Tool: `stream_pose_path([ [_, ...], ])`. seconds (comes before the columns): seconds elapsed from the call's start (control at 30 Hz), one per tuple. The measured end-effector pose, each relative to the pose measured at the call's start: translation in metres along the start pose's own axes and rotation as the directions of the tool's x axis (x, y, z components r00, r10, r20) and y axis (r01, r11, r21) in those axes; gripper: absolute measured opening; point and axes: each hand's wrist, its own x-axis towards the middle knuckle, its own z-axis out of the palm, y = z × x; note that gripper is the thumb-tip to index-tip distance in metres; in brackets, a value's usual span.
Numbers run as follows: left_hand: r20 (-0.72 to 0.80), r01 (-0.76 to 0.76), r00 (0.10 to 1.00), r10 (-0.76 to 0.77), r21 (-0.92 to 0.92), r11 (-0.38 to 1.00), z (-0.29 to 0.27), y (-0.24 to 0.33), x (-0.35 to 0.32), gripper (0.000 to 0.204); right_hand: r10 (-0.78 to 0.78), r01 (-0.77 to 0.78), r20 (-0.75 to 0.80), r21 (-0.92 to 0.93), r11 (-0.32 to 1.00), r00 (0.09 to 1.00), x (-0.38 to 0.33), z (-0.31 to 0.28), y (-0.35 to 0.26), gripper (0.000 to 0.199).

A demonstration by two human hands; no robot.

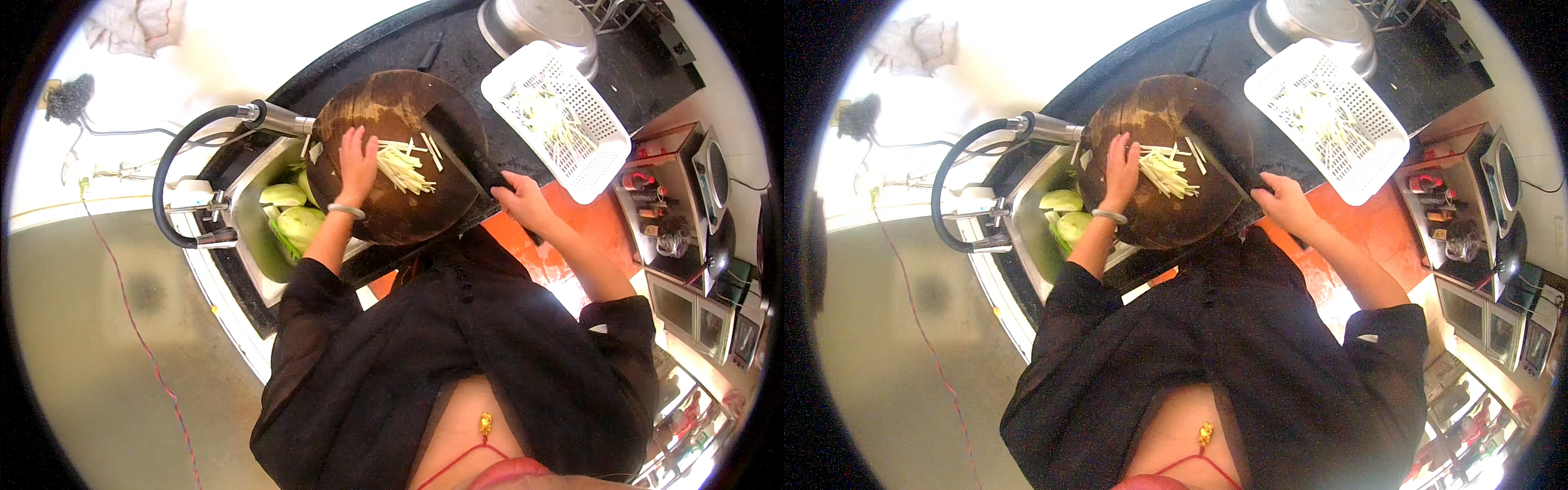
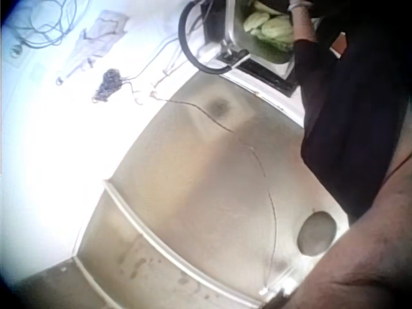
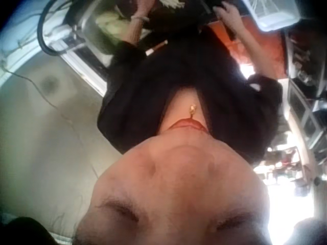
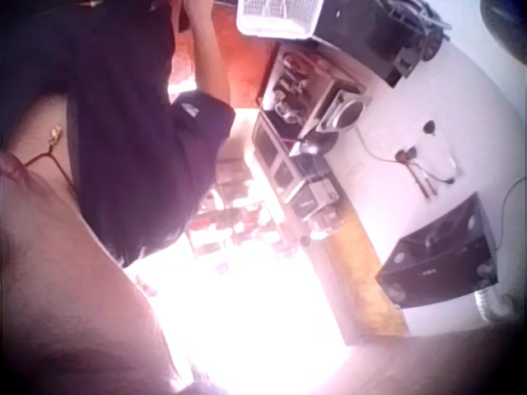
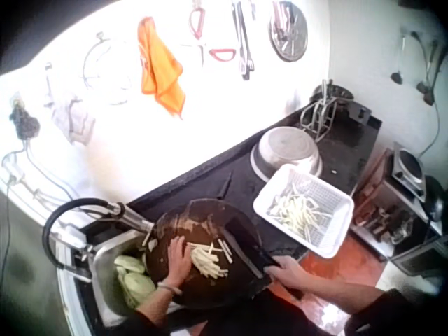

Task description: The person slices a squash using a cleaver on a cutting board, then uses a manual slicer tool to shred another squash piece into a white plastic basket.

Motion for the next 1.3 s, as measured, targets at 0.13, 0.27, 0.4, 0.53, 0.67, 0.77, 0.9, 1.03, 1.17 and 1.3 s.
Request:
stream_pose_path([
  [0.13,-0.082,0.058,0.995,-0.055,0.039,0.998,0.027,0.016,-0.035,0.060,0.268,-0.256,0.052,0.513,0.819,0.962,0.017,0.015,0.017,0.013],
  [0.27,-0.197,0.138,0.974,-0.112,0.121,0.983,0.042,0.041,-0.053,0.069,0.320,-0.326,0.116,0.581,0.745,0.940,0.023,0.037,0.029,0.011],
  [0.4,-0.250,0.167,0.958,-0.141,0.088,0.982,0.041,0.062,-0.056,0.081,0.264,-0.359,0.245,0.558,0.748,0.933,0.028,0.066,0.020,0.011],
  [0.53,-0.268,0.184,0.952,-0.149,0.108,0.977,0.039,0.070,-0.053,0.086,0.253,-0.360,0.264,0.533,0.766,0.931,0.038,0.102,0.001,0.010],
  [0.67,-0.302,0.158,0.945,-0.122,0.097,0.983,0.043,0.062,-0.050,0.081,0.172,-0.338,0.342,0.521,0.783,0.924,0.045,0.123,-0.011,0.010],
  [0.77,-0.345,0.093,0.937,-0.057,0.087,0.992,0.042,0.052,-0.049,0.063,0.174,-0.341,0.371,0.452,0.824,0.912,0.052,0.126,-0.015,0.009],
  [0.9,-0.370,0.008,0.929,-0.001,0.017,1.000,0.034,0.053,-0.044,0.047,0.153,-0.341,0.395,0.466,0.816,0.906,0.054,0.122,-0.022,0.010],
  [1.03,-0.274,-0.156,0.951,0.140,-0.037,0.987,0.042,0.086,-0.021,0.043,0.149,-0.283,0.260,0.615,0.736,0.954,0.036,0.100,-0.026,0.011],
  [1.17,-0.203,-0.442,0.893,0.402,-0.219,0.870,0.088,0.155,0.021,0.035,0.221,-0.129,-0.039,0.707,0.696,0.974,0.011,0.039,-0.027,0.010],
  [1.3,-0.133,-0.656,0.755,0.642,-0.187,0.731,0.158,0.235,0.064,0.025,0.339,-0.023,-0.375,0.641,0.767,0.863,-0.002,-0.032,-0.023,0.011],
])
